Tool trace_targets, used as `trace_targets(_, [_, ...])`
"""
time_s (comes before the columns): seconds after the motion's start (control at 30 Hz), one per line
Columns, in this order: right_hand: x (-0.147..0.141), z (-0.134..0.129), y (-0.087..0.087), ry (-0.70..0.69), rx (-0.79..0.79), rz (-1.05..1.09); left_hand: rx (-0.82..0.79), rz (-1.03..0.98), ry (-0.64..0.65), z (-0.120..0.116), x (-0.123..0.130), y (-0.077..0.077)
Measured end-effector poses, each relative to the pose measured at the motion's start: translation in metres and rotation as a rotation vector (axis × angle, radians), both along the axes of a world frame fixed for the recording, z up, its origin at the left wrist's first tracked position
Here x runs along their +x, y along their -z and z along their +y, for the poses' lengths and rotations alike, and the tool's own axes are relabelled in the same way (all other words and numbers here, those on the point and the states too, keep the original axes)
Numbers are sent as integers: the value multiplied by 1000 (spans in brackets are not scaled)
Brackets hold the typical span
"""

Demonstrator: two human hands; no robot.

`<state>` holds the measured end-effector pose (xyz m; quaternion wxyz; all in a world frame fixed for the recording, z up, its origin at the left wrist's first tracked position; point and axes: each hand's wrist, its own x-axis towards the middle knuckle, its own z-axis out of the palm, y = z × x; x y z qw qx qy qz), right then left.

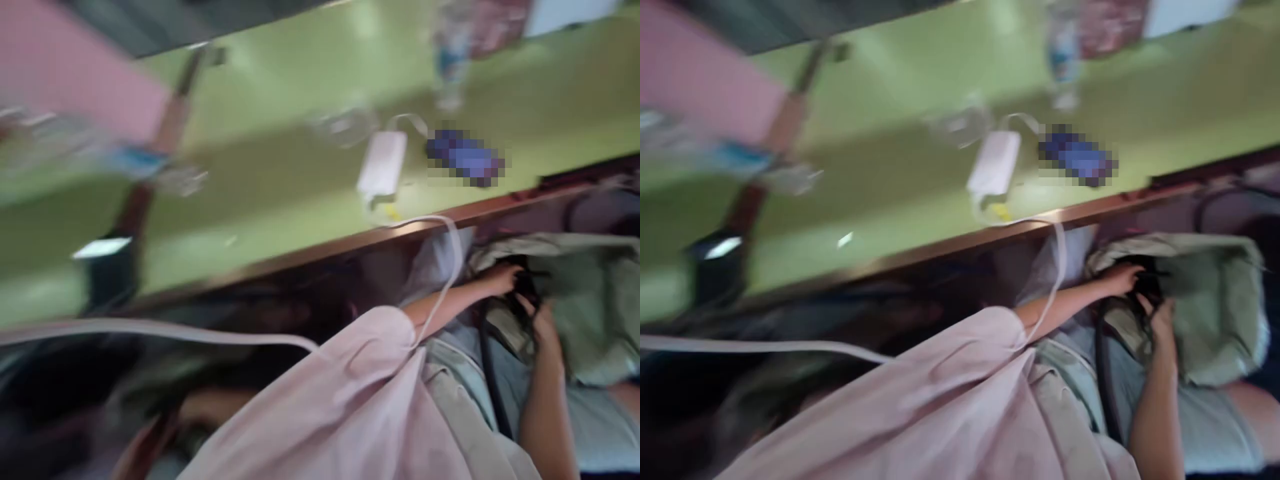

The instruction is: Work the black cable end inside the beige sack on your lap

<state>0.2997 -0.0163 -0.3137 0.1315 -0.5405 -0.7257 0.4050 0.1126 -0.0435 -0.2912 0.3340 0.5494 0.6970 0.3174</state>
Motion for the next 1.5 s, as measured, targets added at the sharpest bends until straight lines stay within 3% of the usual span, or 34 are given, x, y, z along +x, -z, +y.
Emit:
trace_targets(0.07, [0,-16,-2,223,-85,101,-33,22,85,-13,-2,-1])
trace_targets(0.13, [-1,-25,1,303,-114,184,-114,57,39,-18,-11,2])
trace_targets(0.2, [-1,-29,7,369,-131,245,-159,82,105,-19,-20,6])
trace_targets(0.3, [1,-35,13,308,-118,354,-170,123,175,-22,-29,6])
trace_targets(0.47, [-8,-43,4,289,-8,318,107,134,145,-28,-40,2])
trace_targets(0.6, [-10,-39,5,310,148,209,106,-27,125,-25,-37,12])
trace_targets(0.77, [-4,-42,12,324,116,193,192,-110,134,-24,-29,26])
trace_targets(1.23, [0,-41,8,310,136,241,130,-91,183,-20,-37,51])
trace_targets(1.37, [-3,-40,8,313,125,238,126,-14,175,-20,-40,48])
trace_targets(1.5, [-4,-40,9,317,115,175,140,87,255,-22,-41,38])
